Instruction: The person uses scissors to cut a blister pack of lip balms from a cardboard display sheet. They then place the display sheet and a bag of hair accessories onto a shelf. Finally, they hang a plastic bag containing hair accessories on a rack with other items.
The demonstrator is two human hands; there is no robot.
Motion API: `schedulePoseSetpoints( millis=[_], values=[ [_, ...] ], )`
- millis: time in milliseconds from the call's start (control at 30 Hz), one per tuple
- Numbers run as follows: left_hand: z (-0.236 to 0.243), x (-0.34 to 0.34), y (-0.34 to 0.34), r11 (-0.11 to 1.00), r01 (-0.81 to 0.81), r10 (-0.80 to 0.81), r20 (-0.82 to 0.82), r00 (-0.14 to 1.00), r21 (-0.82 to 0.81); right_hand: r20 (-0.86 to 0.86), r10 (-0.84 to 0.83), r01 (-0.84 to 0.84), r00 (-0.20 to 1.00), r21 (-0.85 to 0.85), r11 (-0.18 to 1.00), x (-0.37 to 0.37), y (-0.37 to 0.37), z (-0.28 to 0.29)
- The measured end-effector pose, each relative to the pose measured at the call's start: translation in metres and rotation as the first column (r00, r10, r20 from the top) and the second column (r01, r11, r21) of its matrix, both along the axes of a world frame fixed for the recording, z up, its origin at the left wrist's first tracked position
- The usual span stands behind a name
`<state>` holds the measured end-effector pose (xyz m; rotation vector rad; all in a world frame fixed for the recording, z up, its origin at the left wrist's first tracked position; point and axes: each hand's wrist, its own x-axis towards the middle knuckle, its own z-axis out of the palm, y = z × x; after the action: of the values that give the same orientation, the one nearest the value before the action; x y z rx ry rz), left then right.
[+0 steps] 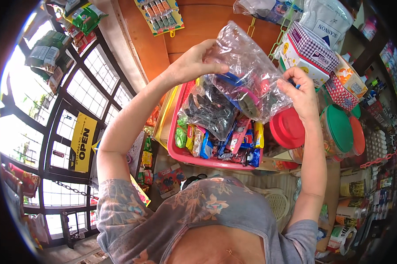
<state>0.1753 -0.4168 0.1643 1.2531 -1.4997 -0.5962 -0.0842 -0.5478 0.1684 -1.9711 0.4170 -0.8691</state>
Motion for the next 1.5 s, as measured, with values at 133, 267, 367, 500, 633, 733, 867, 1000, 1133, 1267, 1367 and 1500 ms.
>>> schedulePoseSetpoints(
  millis=[133, 267, 367, 500, 633, 733, 867, 1000, 1133, 1267, 1367, 1500],
  values=[
    [0.004, -0.005, 0.004, 1.000, 0.007, -0.007, -0.080, 0.997, -0.009, 0.087, 0.263, -0.277, 0.961, 0.263, 0.924, 0.001, 0.004, -0.004],
    [0.016, -0.024, 0.010, 0.994, 0.102, -0.104, -0.055, 0.993, -0.040, 0.160, 0.454, -0.475, 0.877, 0.442, 0.761, 0.014, 0.008, -0.019],
    [0.023, -0.035, 0.007, 0.988, 0.156, -0.155, 0.059, 0.986, -0.009, 0.088, 0.588, -0.558, 0.804, 0.454, 0.695, 0.019, 0.016, -0.020],
    [0.026, -0.028, 0.005, 0.998, 0.044, -0.039, 0.135, 0.990, -0.040, -0.096, 0.243, -0.220, 0.965, 0.206, 0.954, 0.010, 0.028, 0.006],
    [0.019, -0.016, 0.010, 0.990, 0.104, -0.105, 0.011, 0.994, 0.093, -0.145, 0.035, -0.037, 0.989, -0.015, 0.999, -0.012, 0.010, 0.021],
    [0.001, -0.029, 0.007, 0.986, 0.148, -0.144, -0.047, 0.988, 0.076, -0.084, -0.090, 0.061, 0.992, -0.300, 0.952, -0.019, 0.009, 0.028],
    [-0.038, 0.005, 0.010, 0.958, -0.281, 0.267, 0.198, 0.943, 0.049, -0.051, -0.132, 0.104, 0.990, -0.371, 0.923, -0.042, 0.008, 0.042],
    [-0.088, 0.033, 0.018, 0.848, -0.416, 0.200, 0.528, 0.825, 0.330, -0.078, -0.111, 0.080, 0.991, -0.322, 0.943, -0.057, 0.016, 0.051],
    [-0.098, 0.039, 0.008, 0.904, -0.105, 0.047, 0.148, 0.988, 0.414, -0.166, -0.017, -0.053, 0.986, -0.405, 0.913, -0.043, 0.024, 0.059],
    [-0.062, 0.026, 0.003, 0.973, -0.210, 0.185, 0.219, 0.958, 0.098, -0.325, 0.154, -0.273, 0.933, -0.361, 0.892, -0.031, 0.030, 0.082],
    [-0.028, 0.002, 0.018, 0.960, -0.277, 0.282, 0.194, 0.940, -0.053, -0.357, 0.108, -0.270, 0.928, -0.443, 0.855, -0.014, 0.015, 0.090],
    [-0.032, -0.004, 0.028, 0.959, -0.269, 0.273, 0.030, 0.962, -0.093, -0.090, -0.005, -0.033, 0.996, -0.417, 0.908, 0.018, -0.014, 0.070]
  ],
)
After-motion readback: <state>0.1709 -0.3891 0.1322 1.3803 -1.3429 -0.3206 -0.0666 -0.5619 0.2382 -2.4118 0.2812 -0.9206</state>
